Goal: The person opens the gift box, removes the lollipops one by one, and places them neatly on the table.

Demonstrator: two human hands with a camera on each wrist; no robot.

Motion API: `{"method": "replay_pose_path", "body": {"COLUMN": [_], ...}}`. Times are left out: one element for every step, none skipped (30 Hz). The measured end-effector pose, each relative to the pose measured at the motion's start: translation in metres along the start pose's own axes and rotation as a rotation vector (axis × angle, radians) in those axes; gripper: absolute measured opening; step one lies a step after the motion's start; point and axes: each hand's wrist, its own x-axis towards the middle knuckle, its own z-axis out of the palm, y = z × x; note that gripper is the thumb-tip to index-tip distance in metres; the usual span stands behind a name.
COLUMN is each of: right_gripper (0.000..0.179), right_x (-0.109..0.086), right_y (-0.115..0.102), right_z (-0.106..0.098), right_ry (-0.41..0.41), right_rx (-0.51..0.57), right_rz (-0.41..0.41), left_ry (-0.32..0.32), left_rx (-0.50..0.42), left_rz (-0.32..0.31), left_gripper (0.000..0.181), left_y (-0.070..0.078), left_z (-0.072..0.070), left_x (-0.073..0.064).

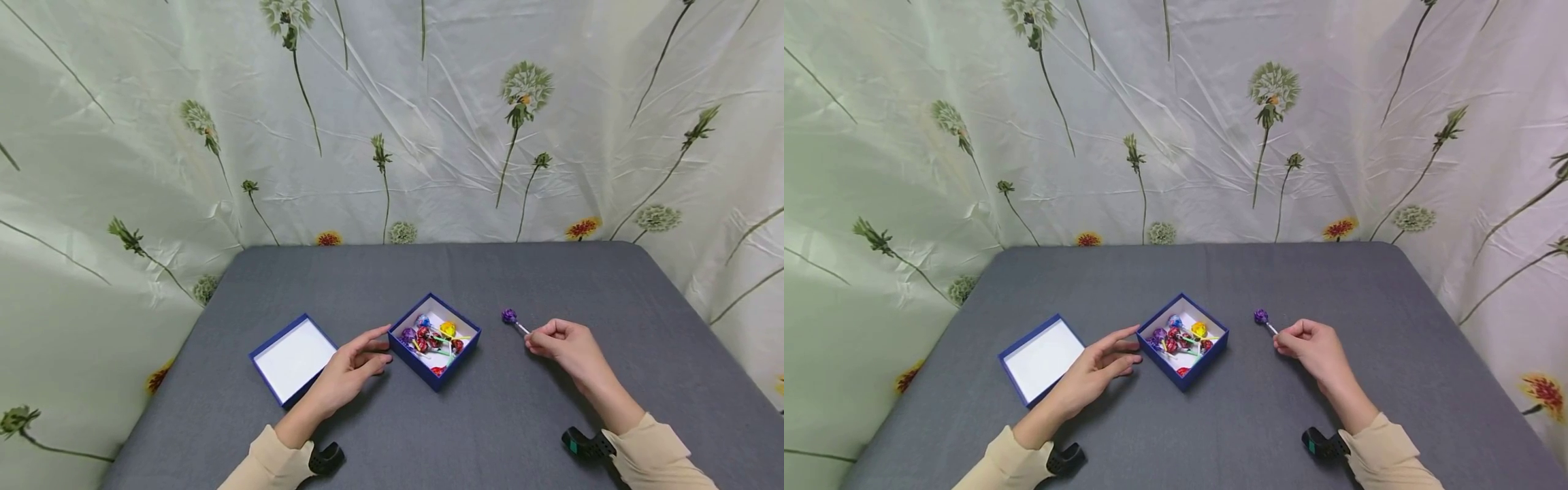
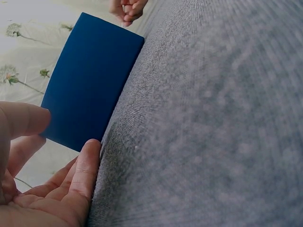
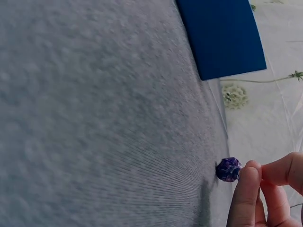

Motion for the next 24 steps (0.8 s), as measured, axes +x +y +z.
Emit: {"method": "replay_pose_path", "body": {"right_gripper": [0.006, 0.006, 0.007, 0.008, 0.009, 0.010, 0.011, 0.013, 0.015, 0.016, 0.017, 0.018, 0.019, 0.021, 0.021, 0.022, 0.022, 0.023, 0.023, 0.023, 0.023, 0.023, 0.022, 0.022], "right_x": [-0.001, -0.001, -0.002, -0.002, -0.003, -0.003, -0.004, -0.004, -0.004, -0.004, -0.004, -0.004, -0.003, -0.003, -0.003, -0.002, -0.002, -0.001, -0.001, -0.001, -0.001, -0.001, -0.001, 0.000], "right_y": [0.000, 0.001, 0.001, 0.001, 0.001, 0.002, 0.002, 0.002, 0.002, 0.002, 0.002, 0.002, 0.002, 0.002, 0.002, 0.002, 0.002, 0.002, 0.002, 0.002, 0.002, 0.002, 0.002, 0.002], "right_z": [0.001, 0.001, 0.002, 0.002, 0.002, 0.003, 0.003, 0.004, 0.004, 0.005, 0.006, 0.006, 0.007, 0.008, 0.009, 0.009, 0.010, 0.010, 0.011, 0.011, 0.012, 0.012, 0.012, 0.012], "right_ry": [-0.007, -0.017, -0.026, -0.037, -0.042, -0.049, -0.058, -0.068, -0.080, -0.088, -0.093, -0.099, -0.107, -0.115, -0.119, -0.121, -0.125, -0.129, -0.133, -0.135, -0.137, -0.141, -0.145, -0.152], "right_rx": [0.000, -0.005, -0.017, -0.030, -0.041, -0.053, -0.067, -0.082, -0.094, -0.096, -0.097, -0.103, -0.107, -0.107, -0.108, -0.110, -0.117, -0.126, -0.131, -0.136, -0.144, -0.151, -0.153, -0.154], "right_rz": [0.005, 0.008, 0.008, 0.005, 0.006, 0.006, 0.008, 0.007, 0.004, 0.006, 0.013, 0.016, 0.020, 0.026, 0.033, 0.045, 0.052, 0.056, 0.061, 0.064, 0.064, 0.064, 0.063, 0.062], "left_ry": [-0.002, -0.003, -0.003, -0.005, -0.005, -0.006, -0.007, -0.007, -0.009, -0.010, -0.010, -0.010, -0.010, -0.008, -0.007, -0.005, -0.004, -0.004, -0.005, -0.004, -0.006, -0.007, -0.009, -0.010], "left_rx": [-0.001, -0.002, -0.003, -0.005, -0.007, -0.009, -0.011, -0.011, -0.014, -0.014, -0.014, -0.014, -0.014, -0.013, -0.014, -0.013, -0.014, -0.014, -0.015, -0.015, -0.016, -0.015, -0.016, -0.015], "left_rz": [-0.001, -0.003, -0.004, -0.004, -0.007, -0.007, -0.008, -0.009, -0.008, -0.009, -0.010, -0.010, -0.011, -0.012, -0.013, -0.014, -0.014, -0.014, -0.014, -0.013, -0.012, -0.011, -0.009, -0.008], "left_gripper": [0.050, 0.050, 0.050, 0.050, 0.050, 0.050, 0.051, 0.051, 0.051, 0.051, 0.051, 0.051, 0.051, 0.051, 0.051, 0.051, 0.051, 0.051, 0.051, 0.051, 0.051, 0.051, 0.051, 0.051], "left_y": [0.000, 0.000, 0.000, 0.001, 0.001, 0.001, 0.001, 0.001, 0.001, 0.002, 0.002, 0.002, 0.001, 0.001, 0.001, 0.001, 0.001, 0.001, 0.002, 0.002, 0.002, 0.002, 0.001, 0.001], "left_z": [0.000, 0.000, 0.000, 0.000, 0.000, 0.000, 0.000, 0.000, 0.000, 0.000, 0.000, 0.000, 0.000, 0.000, 0.000, 0.000, 0.000, 0.000, 0.000, 0.000, 0.000, 0.000, 0.000, 0.000], "left_x": [0.000, 0.000, 0.000, 0.000, 0.000, 0.000, 0.000, 0.000, 0.000, 0.000, 0.000, 0.000, 0.000, 0.000, 0.000, 0.000, 0.000, 0.000, 0.000, 0.000, 0.000, 0.000, 0.000, 0.000]}}
